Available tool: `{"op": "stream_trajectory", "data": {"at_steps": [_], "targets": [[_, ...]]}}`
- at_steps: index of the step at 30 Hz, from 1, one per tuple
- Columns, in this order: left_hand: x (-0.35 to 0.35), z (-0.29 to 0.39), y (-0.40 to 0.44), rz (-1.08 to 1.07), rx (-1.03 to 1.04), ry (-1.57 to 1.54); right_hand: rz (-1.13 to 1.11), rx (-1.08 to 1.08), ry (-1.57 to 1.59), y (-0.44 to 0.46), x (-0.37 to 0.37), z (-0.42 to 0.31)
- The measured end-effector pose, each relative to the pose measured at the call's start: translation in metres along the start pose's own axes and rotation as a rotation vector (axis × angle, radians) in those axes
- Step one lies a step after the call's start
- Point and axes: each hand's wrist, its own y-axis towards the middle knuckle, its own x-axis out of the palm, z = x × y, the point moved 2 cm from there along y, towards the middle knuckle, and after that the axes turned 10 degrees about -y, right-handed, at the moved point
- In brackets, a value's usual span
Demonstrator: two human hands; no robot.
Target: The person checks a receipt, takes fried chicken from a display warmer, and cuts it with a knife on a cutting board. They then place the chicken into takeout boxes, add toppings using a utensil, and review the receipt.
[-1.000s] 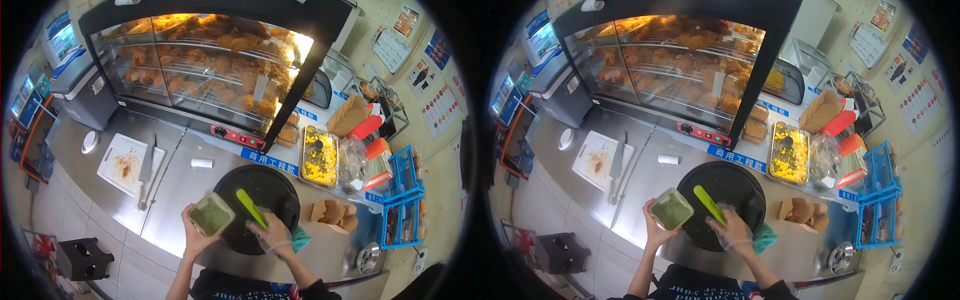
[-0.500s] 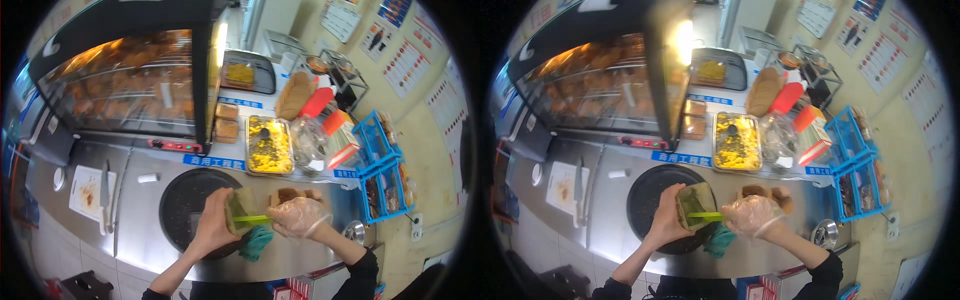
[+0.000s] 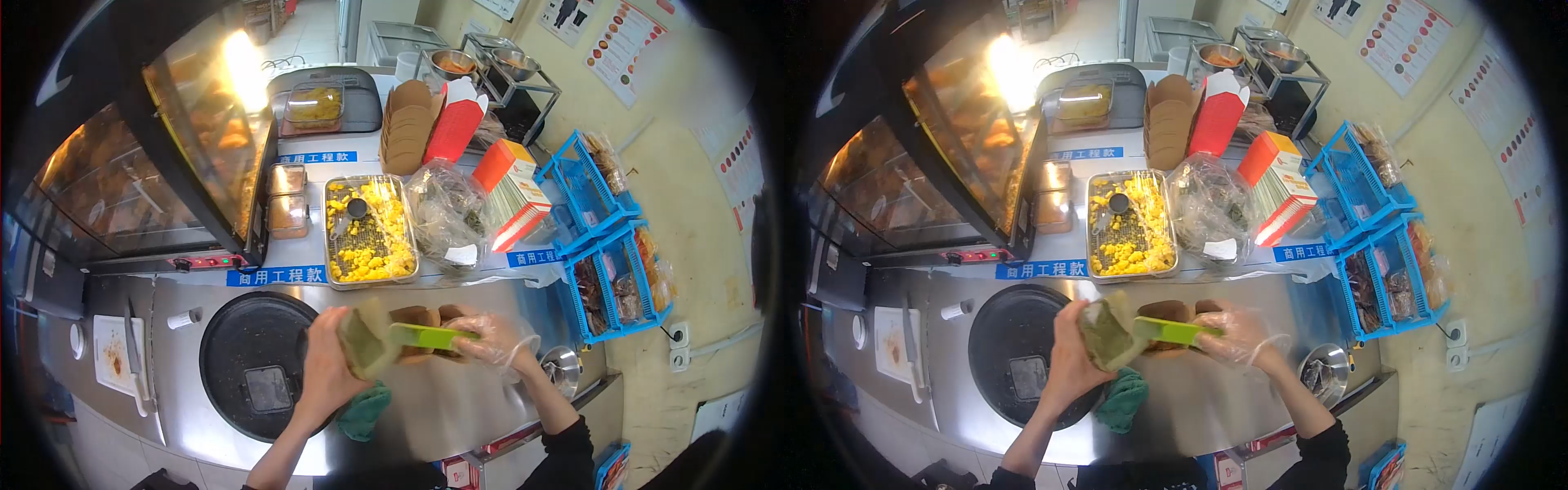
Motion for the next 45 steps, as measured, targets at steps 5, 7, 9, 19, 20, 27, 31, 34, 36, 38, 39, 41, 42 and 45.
{"op": "stream_trajectory", "data": {"at_steps": [5, 7, 9, 19, 20, 27, 31, 34, 36, 38, 39, 41, 42, 45], "targets": [[-0.023, -0.015, 0.003, 0.18, -0.127, 0.087, -0.149, 0.258, -0.351, -0.008, 0.04, 0.023], [-0.024, -0.018, 0.005, 0.212, -0.155, 0.046, -0.03, 0.264, -0.339, -0.01, 0.049, 0.008], [-0.03, -0.013, 0.006, 0.286, -0.165, 0.0, 0.095, 0.261, -0.327, -0.016, 0.051, -0.005], [-0.025, -0.016, -0.017, 0.217, -0.119, -0.153, 0.245, 0.585, -0.336, -0.064, 0.136, -0.029], [-0.022, -0.016, -0.019, 0.193, -0.117, -0.196, 0.325, 0.533, -0.378, -0.067, 0.152, -0.025], [-0.033, -0.042, -0.059, 0.227, -0.106, -0.288, 0.573, 0.42, -0.384, -0.067, 0.175, -0.04], [-0.06, -0.07, -0.16, 0.282, -0.169, -0.541, 0.41, 0.594, 0.077, -0.035, 0.162, -0.091], [-0.077, -0.101, -0.282, 0.316, -0.307, -0.596, 0.03, 0.268, 0.381, 0.013, 0.183, -0.162], [-0.09, -0.09, -0.315, 0.319, -0.398, -0.686, 0.001, 0.24, 0.202, 0.064, 0.217, -0.198], [-0.101, -0.094, -0.339, 0.312, -0.472, -0.7, 0.017, 0.339, 0.03, 0.104, 0.236, -0.224], [-0.105, -0.096, -0.343, 0.323, -0.477, -0.706, 0.04, 0.434, -0.136, 0.113, 0.244, -0.231], [-0.124, -0.103, -0.347, 0.326, -0.496, -0.493, -0.017, 0.427, -0.212, 0.116, 0.26, -0.235], [-0.133, -0.113, -0.35, 0.337, -0.498, -0.492, -0.065, 0.419, -0.293, 0.118, 0.264, -0.236], [-0.142, -0.137, -0.353, 0.451, -0.472, -0.566, -0.046, 0.359, -0.257, 0.113, 0.263, -0.235]]}}
